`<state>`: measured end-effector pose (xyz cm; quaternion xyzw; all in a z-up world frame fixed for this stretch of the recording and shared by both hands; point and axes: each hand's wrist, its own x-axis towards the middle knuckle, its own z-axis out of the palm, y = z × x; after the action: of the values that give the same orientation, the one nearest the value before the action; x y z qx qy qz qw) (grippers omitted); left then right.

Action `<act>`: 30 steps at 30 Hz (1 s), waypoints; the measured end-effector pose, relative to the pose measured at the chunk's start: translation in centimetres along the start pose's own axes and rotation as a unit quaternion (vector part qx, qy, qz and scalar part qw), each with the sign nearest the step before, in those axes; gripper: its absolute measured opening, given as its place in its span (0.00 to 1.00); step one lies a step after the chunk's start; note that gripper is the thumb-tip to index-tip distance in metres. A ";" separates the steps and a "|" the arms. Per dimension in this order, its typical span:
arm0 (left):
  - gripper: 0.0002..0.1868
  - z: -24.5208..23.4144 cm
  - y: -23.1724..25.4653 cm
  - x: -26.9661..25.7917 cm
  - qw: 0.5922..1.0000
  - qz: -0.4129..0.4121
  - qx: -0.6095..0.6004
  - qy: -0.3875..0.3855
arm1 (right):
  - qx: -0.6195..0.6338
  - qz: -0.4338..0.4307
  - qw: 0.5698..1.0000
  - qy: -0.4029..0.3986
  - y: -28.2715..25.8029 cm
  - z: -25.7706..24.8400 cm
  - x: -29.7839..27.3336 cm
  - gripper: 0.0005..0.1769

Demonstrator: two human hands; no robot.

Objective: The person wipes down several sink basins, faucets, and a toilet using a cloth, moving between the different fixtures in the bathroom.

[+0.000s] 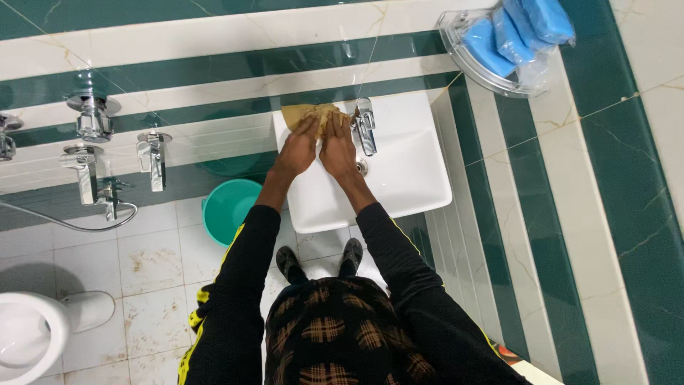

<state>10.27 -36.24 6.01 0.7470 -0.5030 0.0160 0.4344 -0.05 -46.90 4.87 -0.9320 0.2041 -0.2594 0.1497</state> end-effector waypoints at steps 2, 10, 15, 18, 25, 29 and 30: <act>0.30 1.1 -1.6 -0.5 0.993 0.066 0.076 -0.062 | -0.046 -0.034 0.998 -0.006 0.9 2.0 -0.3 0.32; 0.29 -0.2 -3.8 -0.7 0.990 -0.006 0.118 -0.082 | -0.032 0.014 0.996 -0.085 0.2 5.2 2.2 0.31; 0.26 -0.9 -3.7 -3.5 0.995 -0.094 0.028 -0.027 | 0.022 -0.082 0.987 -0.137 -0.7 3.7 2.2 0.27; 0.20 -2.6 -5.5 -1.9 0.993 -0.106 0.046 -0.007 | 0.088 -0.067 0.975 -0.195 -1.7 2.3 4.7 0.28; 0.13 -3.2 -5.2 -2.1 0.993 -0.070 -0.035 0.085 | 0.062 -0.040 0.984 -0.165 -3.5 3.9 2.8 0.40; 0.02 -4.8 -4.5 -5.3 0.989 -0.138 -0.052 0.021 | 0.109 -0.059 0.980 -0.157 -5.0 2.7 0.5 0.40; 0.03 -4.8 -3.8 -6.2 0.984 -0.157 -0.073 0.032 | 0.126 -0.066 0.976 -0.163 -5.3 2.3 -0.1 0.39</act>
<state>12.10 -28.04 3.76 0.7822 -0.3653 -0.0654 0.5005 2.74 -41.82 5.03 -0.9467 0.0805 -0.1375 0.2800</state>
